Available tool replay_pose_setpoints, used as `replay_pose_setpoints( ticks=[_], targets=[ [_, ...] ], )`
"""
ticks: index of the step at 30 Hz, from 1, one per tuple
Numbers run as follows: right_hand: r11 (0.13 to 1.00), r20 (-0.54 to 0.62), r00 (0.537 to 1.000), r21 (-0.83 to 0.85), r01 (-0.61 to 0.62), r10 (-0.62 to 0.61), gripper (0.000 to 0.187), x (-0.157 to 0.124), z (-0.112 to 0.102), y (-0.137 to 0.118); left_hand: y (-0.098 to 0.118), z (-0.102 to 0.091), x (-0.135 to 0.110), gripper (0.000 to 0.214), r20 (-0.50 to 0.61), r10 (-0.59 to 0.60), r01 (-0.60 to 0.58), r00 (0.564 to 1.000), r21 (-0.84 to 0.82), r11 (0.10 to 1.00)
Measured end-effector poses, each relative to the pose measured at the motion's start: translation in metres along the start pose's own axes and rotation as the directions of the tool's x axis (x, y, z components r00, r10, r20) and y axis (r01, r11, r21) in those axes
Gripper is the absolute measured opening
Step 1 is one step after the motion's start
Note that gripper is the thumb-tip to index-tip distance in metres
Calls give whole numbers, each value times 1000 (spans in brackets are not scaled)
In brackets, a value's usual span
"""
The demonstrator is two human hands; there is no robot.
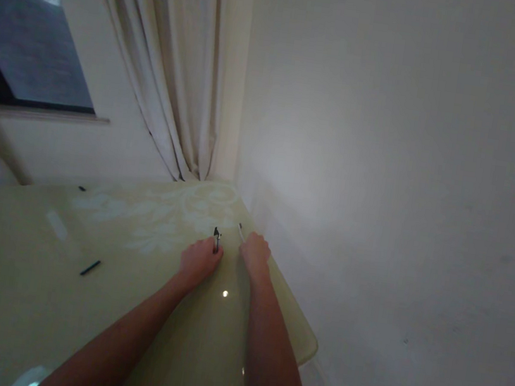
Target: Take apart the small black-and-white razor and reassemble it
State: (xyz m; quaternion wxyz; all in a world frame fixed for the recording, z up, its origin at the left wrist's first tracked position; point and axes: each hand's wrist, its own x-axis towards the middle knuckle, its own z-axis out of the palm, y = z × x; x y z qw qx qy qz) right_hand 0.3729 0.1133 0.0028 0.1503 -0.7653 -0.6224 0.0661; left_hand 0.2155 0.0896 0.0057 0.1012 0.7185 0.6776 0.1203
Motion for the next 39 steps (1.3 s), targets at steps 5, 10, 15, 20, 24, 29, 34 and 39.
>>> replay_pose_setpoints(
  ticks=[5, 10, 15, 20, 24, 29, 34, 39],
  targets=[
    [998, -62, 997, 52, -33, 36, 28, -9, -2, -26, -14, -3, -7, 45, 39, 58, -57, 998, -27, 998],
    [996, 56, 997, 62, 58, -61, 33, -19, 8, -48, -113, -24, -35, 36, -90, 169, -160, 982, 94, 983],
    [992, 50, 991, 37, 118, -120, 17, -21, 16, -51, -220, -45, -58, 61, -398, -98, 204, 912, 233, 951],
    [994, 4, 994, 14, 107, -107, 20, -18, 20, -47, -245, -42, -50, 56, -331, -114, 170, 937, 145, 975],
    [994, -14, 994, 0, 107, -107, 22, -16, 21, -44, -241, -39, -47, 50, -271, -74, 89, 960, 41, 995],
    [995, -45, 994, -13, 102, -102, 24, -15, 21, -44, -241, -43, -50, 50, -230, -70, 77, 971, 21, 997],
    [995, -40, 995, 5, 97, -96, 24, -13, 25, -43, -253, -49, -48, 39, -111, -142, 148, 984, 41, 988],
    [996, -39, 995, 19, 93, -92, 24, -11, 28, -43, -237, -46, -44, 32, -93, -113, 110, 989, -35, 993]
  ],
)
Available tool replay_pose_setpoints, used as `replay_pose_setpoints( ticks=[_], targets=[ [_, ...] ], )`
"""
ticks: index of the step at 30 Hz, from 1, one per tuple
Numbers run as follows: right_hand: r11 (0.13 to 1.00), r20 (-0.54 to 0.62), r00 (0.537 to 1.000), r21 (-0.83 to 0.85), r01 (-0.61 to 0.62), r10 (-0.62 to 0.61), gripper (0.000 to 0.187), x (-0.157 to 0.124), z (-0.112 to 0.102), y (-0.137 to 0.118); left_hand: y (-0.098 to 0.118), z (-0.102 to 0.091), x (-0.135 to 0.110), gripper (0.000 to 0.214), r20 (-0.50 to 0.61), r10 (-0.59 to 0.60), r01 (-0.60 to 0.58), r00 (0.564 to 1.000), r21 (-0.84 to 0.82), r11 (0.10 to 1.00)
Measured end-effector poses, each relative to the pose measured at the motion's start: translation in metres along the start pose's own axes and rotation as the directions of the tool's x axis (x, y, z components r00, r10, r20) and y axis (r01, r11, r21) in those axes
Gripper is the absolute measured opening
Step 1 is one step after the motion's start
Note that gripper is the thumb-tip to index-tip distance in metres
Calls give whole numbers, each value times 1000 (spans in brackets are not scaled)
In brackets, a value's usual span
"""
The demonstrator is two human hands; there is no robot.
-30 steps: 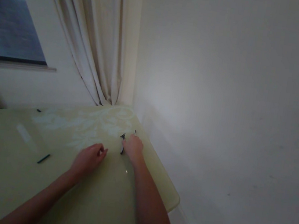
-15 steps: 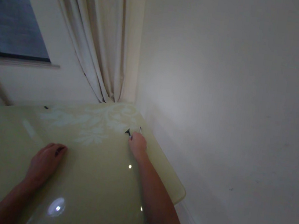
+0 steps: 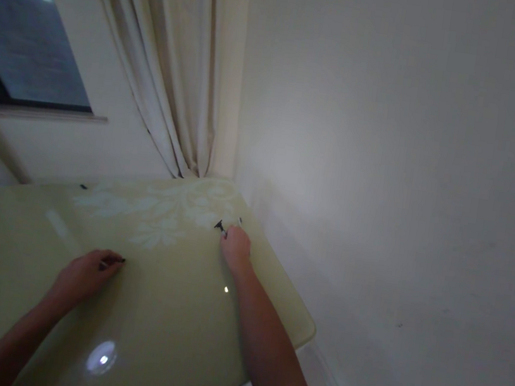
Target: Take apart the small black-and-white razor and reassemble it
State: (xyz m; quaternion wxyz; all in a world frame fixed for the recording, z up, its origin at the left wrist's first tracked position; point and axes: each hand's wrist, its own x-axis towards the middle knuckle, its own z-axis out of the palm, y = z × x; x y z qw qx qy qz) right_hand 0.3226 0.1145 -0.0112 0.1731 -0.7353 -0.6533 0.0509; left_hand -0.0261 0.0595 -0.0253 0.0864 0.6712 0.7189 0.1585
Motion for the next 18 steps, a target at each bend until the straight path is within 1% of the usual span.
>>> replay_pose_setpoints(
  ticks=[3, 4, 7, 10, 12, 15, 18],
  targets=[
    [1000, -10, 1000, 9, 4, -4, 24, 1, 1, 0, 37, 9, 5, 27, 10, 98, -98, 995, 31, 995],
    [1000, -9, 1000, 9, 5, -5, 23, 1, 2, 0, 53, 12, 8, 25, 16, 128, -128, 992, 45, 991],
    [1000, 0, 1000, 14, 13, -13, 22, 2, 3, 1, 105, 27, 17, 18, 87, 193, -196, 977, 27, 980],
    [999, 8, 1000, 26, 25, -25, 22, 4, 5, 3, 153, 45, 28, 16, 89, 207, -207, 974, -7, 978],
    [999, 0, 1000, 27, 30, -30, 21, 5, 6, 5, 179, 57, 36, 19, 85, 209, -207, 974, -30, 978],
    [999, -14, 999, 16, 35, -35, 21, 5, 6, 7, 202, 68, 47, 28, 76, 203, -198, 976, -75, 977],
    [999, 1, 1000, 11, 31, -31, 21, 5, 5, 8, 206, 71, 55, 34, 95, 199, -187, 975, -126, 974]
  ],
)
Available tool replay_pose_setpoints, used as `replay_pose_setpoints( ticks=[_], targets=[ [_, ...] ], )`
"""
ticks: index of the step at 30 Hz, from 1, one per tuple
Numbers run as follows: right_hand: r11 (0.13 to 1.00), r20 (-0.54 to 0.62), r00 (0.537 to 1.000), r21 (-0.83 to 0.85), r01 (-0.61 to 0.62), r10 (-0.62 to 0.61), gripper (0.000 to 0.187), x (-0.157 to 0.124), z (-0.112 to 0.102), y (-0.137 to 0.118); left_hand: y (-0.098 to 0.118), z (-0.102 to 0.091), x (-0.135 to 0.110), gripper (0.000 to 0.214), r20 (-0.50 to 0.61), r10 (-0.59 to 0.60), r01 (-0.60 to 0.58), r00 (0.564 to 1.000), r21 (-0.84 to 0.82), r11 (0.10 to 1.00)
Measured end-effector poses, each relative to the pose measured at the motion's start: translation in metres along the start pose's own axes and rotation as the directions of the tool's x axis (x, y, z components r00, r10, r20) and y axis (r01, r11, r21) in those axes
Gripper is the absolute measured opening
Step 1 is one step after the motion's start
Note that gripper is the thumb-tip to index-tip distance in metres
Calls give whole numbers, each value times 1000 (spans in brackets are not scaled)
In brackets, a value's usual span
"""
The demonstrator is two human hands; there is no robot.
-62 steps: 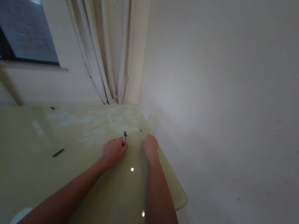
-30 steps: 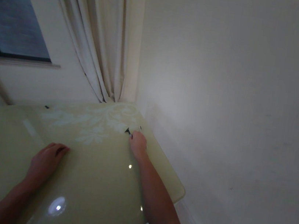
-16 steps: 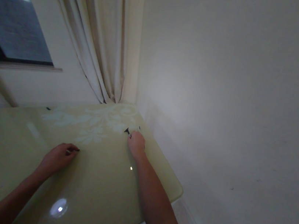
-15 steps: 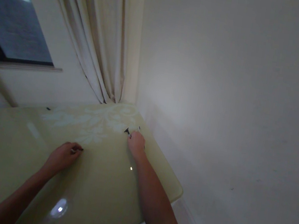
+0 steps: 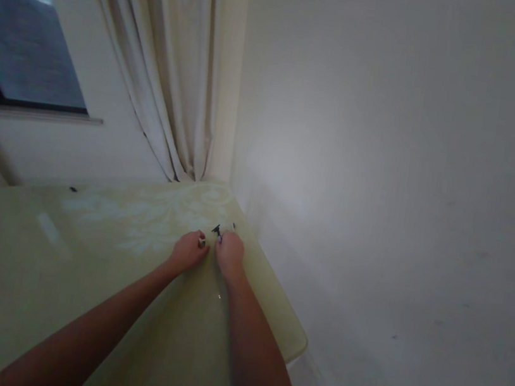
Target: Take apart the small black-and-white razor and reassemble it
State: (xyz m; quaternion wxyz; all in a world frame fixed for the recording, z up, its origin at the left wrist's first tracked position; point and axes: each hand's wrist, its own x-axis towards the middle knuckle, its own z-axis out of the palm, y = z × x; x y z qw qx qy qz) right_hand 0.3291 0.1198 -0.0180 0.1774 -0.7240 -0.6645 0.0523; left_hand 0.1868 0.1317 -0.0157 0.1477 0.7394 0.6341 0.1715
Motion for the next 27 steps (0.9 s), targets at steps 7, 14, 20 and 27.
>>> replay_pose_setpoints(
  ticks=[7, 14, 20, 27],
  targets=[
    [1000, -11, 1000, 11, 5, -5, 22, -2, -3, -4, -18, -10, 4, 36, 112, 37, -22, 993, -127, 992],
    [1000, 4, 1000, 3, 8, -8, 21, -2, -4, -2, -13, -4, 10, 29, 63, -34, 45, 997, -174, 984],
    [1000, -9, 1000, 1, 10, -10, 20, -1, -3, 0, -14, -4, 9, 31, 63, -73, 85, 995, -229, 970],
    [1000, -34, 999, 22, -4, 4, 21, -1, -2, 1, -13, -3, 9, 39, 56, -105, 117, 993, -279, 953]
  ],
)
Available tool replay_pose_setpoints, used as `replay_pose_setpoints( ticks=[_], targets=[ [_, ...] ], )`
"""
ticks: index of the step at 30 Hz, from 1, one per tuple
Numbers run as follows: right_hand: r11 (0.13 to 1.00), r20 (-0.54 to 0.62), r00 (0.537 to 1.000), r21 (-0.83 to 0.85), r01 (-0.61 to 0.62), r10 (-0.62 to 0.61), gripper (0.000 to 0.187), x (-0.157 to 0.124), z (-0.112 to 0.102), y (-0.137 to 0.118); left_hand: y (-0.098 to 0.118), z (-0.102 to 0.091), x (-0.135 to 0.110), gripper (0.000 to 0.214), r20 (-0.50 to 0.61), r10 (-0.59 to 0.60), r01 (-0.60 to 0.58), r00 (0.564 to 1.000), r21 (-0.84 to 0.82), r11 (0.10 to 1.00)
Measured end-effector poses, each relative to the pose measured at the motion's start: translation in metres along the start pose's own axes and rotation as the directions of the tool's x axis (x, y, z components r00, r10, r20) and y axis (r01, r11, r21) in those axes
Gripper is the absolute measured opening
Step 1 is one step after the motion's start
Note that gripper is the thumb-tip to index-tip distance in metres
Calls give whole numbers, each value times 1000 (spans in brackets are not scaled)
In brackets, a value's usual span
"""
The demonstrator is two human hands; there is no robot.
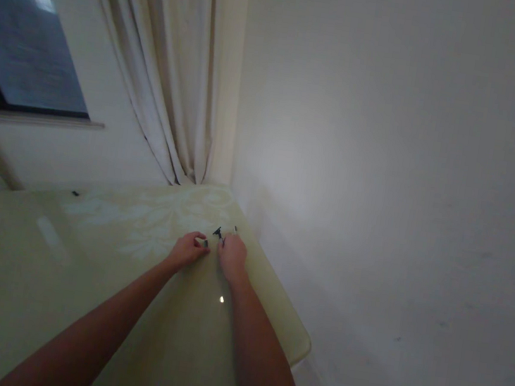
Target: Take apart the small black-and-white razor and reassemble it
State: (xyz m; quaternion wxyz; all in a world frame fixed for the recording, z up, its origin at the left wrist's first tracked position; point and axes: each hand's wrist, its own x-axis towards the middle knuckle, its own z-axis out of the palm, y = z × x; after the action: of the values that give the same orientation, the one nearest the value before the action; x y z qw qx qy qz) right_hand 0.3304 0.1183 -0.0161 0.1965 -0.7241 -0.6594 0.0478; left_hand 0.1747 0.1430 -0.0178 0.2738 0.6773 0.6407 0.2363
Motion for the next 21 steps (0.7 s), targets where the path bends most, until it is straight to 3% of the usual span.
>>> replay_pose_setpoints(
  ticks=[6, 11, 13, 16, 21],
  targets=[
    [986, -117, 985, 127, -111, 126, 21, 5, -13, 9, -3, -8, -14, 55, -3, -12, 11, 1000, -55, 998],
    [959, -127, 960, 170, -227, 250, 25, 6, -23, 16, -35, -22, -68, 32, 25, 134, -127, 991, -173, 977],
    [961, -119, 960, 145, -237, 254, 26, 6, -23, 16, -51, -28, -96, 32, 33, 188, -177, 982, -207, 962],
    [973, -105, 969, 84, -217, 225, 25, 6, -19, 14, -66, -35, -130, 46, 11, 172, -165, 985, -219, 962],
    [985, -97, 981, 43, -167, 170, 24, 4, -13, 9, -64, -34, -140, 61, -51, 174, -181, 983, -233, 955]
  ],
)
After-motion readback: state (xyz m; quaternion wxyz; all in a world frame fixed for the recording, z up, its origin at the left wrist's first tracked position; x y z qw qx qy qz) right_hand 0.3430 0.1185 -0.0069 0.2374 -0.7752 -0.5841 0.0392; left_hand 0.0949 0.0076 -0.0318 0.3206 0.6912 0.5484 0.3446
